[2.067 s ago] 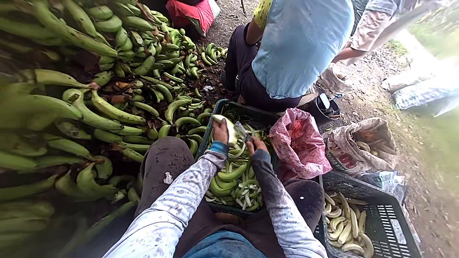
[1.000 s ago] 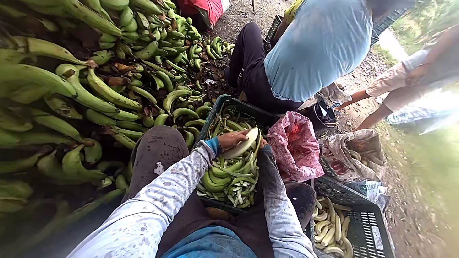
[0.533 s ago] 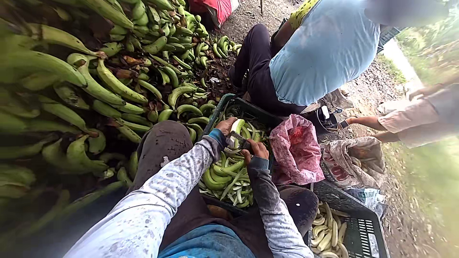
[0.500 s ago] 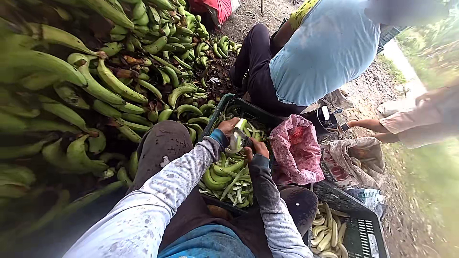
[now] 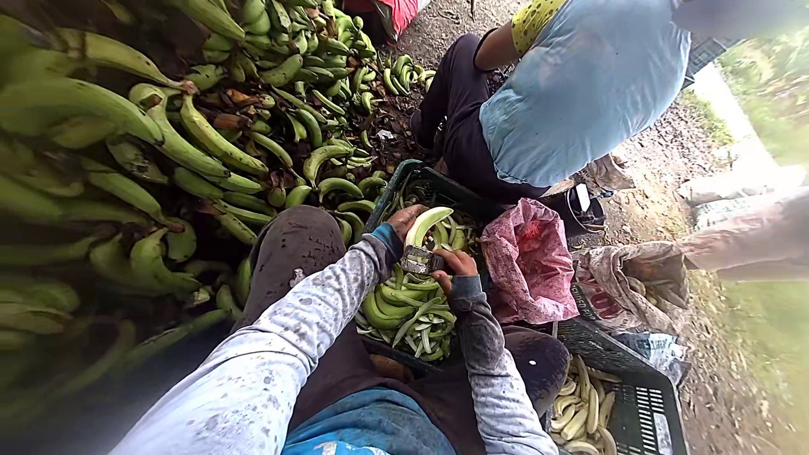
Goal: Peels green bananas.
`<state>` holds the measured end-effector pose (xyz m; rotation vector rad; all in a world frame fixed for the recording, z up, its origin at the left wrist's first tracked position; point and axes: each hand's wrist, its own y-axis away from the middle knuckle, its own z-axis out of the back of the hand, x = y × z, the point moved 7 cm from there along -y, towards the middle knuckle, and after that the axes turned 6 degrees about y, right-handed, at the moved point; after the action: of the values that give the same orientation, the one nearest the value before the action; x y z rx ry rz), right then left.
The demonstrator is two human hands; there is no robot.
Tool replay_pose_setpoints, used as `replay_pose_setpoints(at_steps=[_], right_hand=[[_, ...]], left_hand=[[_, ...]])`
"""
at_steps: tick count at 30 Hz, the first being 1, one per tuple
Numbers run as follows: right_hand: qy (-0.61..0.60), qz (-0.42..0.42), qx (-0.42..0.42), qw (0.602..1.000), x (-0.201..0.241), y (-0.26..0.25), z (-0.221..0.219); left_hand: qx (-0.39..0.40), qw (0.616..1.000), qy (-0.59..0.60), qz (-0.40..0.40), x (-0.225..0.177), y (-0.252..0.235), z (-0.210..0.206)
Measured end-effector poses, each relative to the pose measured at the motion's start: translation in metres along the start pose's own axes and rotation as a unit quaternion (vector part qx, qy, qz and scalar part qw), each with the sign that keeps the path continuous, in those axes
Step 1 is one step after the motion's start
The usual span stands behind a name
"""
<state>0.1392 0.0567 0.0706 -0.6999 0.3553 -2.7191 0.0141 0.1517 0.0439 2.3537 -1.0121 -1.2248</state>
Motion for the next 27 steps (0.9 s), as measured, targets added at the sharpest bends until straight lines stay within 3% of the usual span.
replay_pose_setpoints(at_steps=[4,6,8,11,13,14,18,22,25,27], right_hand=[[0.037,-0.181,-0.046,0.982,-0.028,-0.007,0.016],[-0.051,-0.329,-0.074,0.94,-0.046,-0.007,0.028],[-0.15,-0.424,-0.116,0.886,-0.053,-0.005,0.042],[-0.197,-0.421,-0.145,0.874,-0.068,-0.005,0.049],[-0.213,-0.44,-0.105,0.866,-0.053,-0.006,0.064],[-0.221,-0.455,-0.082,0.859,-0.044,-0.005,0.072],[-0.252,-0.456,-0.117,0.846,-0.061,0.009,0.074],[-0.306,-0.525,-0.168,0.776,-0.07,0.033,0.096],[-0.347,-0.552,-0.212,0.728,-0.09,0.058,0.097],[-0.339,-0.571,-0.21,0.717,-0.106,0.073,0.094]], left_hand=[[0.024,0.993,-0.076,-0.091,0.016,0.014,-0.018],[0.035,0.98,-0.143,-0.136,0.025,0.016,-0.02],[0.097,0.973,-0.168,-0.128,0.018,0.021,-0.027],[0.15,0.967,-0.157,-0.13,0.01,0.019,-0.021],[0.139,0.974,-0.112,-0.141,0.002,0.016,-0.011],[0.109,0.981,-0.078,-0.141,-0.002,0.015,-0.006],[-0.063,0.991,0.037,-0.108,0.003,0.003,0.031],[-0.28,0.955,-0.033,-0.096,0.037,-0.005,0.08],[-0.377,0.918,-0.062,-0.105,0.048,0.01,0.062],[-0.355,0.922,-0.007,-0.152,0.054,0.016,0.012]])
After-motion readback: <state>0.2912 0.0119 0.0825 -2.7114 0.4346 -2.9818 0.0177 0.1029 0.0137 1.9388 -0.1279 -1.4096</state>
